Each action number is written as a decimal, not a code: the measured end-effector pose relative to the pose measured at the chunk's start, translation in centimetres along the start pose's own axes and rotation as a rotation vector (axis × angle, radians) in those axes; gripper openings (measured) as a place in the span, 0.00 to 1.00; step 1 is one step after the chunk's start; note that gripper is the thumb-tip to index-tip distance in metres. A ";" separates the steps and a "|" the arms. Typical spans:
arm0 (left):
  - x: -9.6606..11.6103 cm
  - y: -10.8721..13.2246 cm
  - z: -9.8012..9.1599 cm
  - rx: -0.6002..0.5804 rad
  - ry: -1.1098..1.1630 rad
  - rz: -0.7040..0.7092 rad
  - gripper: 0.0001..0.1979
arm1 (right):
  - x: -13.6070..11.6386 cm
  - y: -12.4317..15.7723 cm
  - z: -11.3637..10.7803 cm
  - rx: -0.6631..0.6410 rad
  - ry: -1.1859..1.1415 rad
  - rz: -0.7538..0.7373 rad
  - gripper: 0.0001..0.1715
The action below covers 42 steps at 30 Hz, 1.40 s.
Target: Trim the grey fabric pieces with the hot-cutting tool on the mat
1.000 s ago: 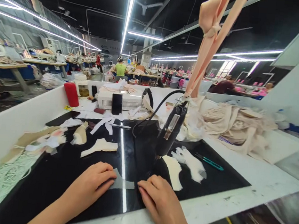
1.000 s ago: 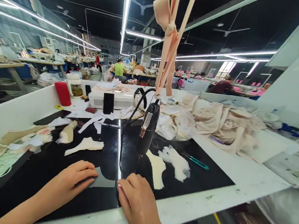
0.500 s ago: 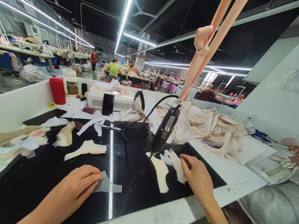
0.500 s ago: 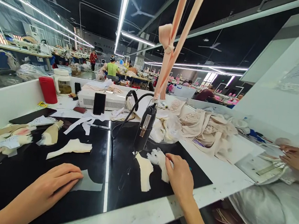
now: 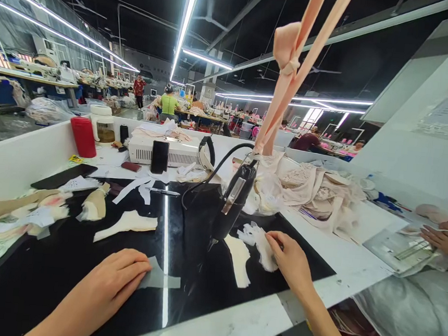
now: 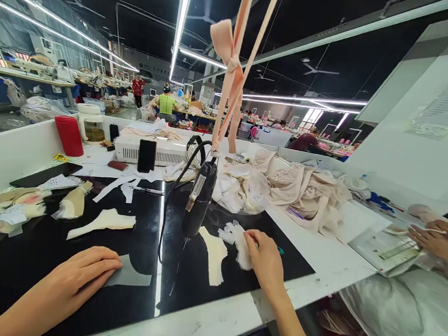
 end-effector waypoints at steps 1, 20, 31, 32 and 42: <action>-0.1 0.1 0.1 -0.001 -0.002 -0.001 0.16 | 0.1 -0.1 -0.3 0.014 -0.041 0.008 0.17; 0.1 0.0 0.9 -0.052 0.080 -0.049 0.13 | -9.0 3.6 -1.7 -0.076 -0.571 -0.003 0.26; 4.4 -2.3 2.2 -0.502 0.793 -0.381 0.23 | -25.5 12.8 6.8 -0.711 -0.335 -0.751 0.15; 4.6 -2.3 2.7 -0.526 0.846 -0.433 0.19 | -26.0 13.0 7.1 -0.703 -0.310 -0.798 0.16; 2.6 -0.5 5.6 -0.363 1.397 -0.854 0.20 | -21.0 9.5 8.0 -0.356 -0.892 -0.114 0.24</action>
Point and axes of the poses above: each hand's wrist, its own y-axis away from the middle knuckle, its own z-axis out of the palm, x = y × z, the point moved 9 cm from there along -y, towards the middle knuckle, and after that the axes turned 11 degrees about -y, right-handed, at the moved point
